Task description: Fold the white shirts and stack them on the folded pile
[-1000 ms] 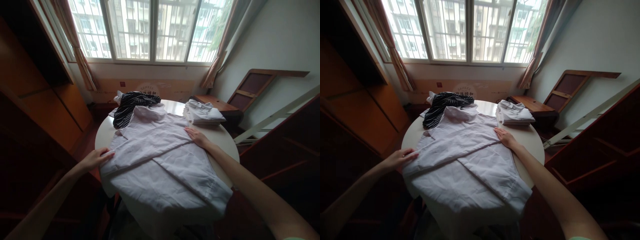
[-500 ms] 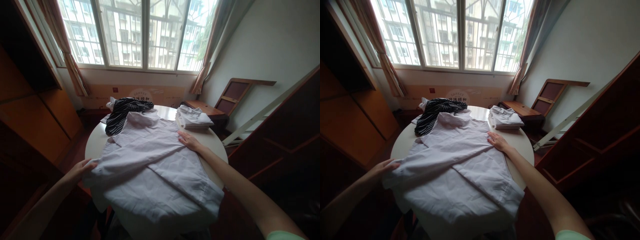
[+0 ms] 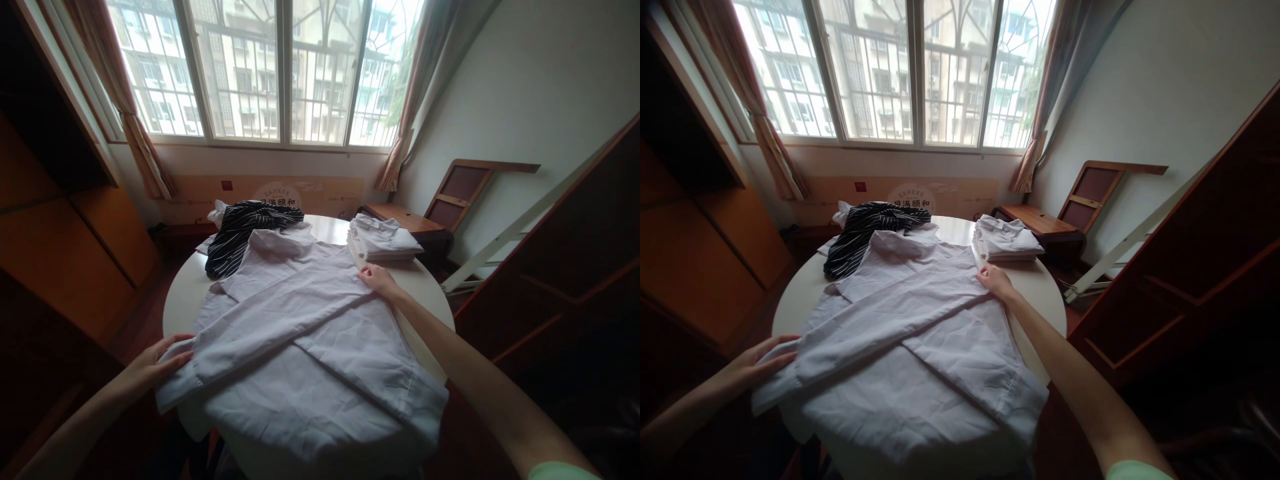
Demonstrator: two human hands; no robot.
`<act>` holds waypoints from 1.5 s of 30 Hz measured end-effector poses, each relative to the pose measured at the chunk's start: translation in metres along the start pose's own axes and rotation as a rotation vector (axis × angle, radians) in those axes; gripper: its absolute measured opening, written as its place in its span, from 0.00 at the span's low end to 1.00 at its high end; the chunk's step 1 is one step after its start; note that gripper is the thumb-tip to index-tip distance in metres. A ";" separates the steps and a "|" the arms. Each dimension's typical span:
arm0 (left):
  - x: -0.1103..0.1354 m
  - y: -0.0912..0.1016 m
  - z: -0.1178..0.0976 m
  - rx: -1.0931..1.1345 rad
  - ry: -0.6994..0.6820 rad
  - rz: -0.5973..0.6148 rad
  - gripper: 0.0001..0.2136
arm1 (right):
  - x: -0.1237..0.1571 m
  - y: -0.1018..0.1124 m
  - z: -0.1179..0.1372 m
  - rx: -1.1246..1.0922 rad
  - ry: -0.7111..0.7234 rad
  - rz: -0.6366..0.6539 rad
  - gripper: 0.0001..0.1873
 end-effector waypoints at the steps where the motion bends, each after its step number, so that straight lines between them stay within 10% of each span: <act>1: 0.000 0.000 0.000 0.005 0.001 0.005 0.26 | 0.001 0.000 0.000 0.023 -0.013 0.022 0.13; 8: -0.001 0.000 -0.001 0.000 0.026 0.139 0.22 | 0.009 0.000 -0.010 -0.095 -0.107 0.241 0.14; 23: 0.004 0.002 -0.004 -0.135 -0.054 0.158 0.19 | 0.011 0.000 -0.001 0.147 0.006 0.153 0.13; 29: -0.010 0.027 -0.047 -0.527 -0.284 -0.178 0.24 | 0.011 0.023 0.032 0.340 0.099 -0.067 0.14; 36: -0.011 -0.093 -0.145 -0.416 -0.909 -0.007 0.22 | 0.037 -0.010 0.125 0.021 0.483 -0.107 0.21; 40: -0.011 -0.154 -0.131 -0.533 -0.970 0.153 0.23 | 0.056 -0.056 0.137 0.016 0.612 0.083 0.23; 45: -0.020 -0.153 -0.106 -0.634 -0.872 0.109 0.26 | 0.032 -0.059 0.087 0.116 0.521 0.177 0.26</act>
Point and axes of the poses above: each hand's wrist, its own x-axis away from the middle knuckle, its own y-axis out of the back of the hand, z = x × y, the point moved 7 cm from there along -x, towards the middle knuckle, and after that the axes turned 8 degrees about -z, right-handed, at the moved point
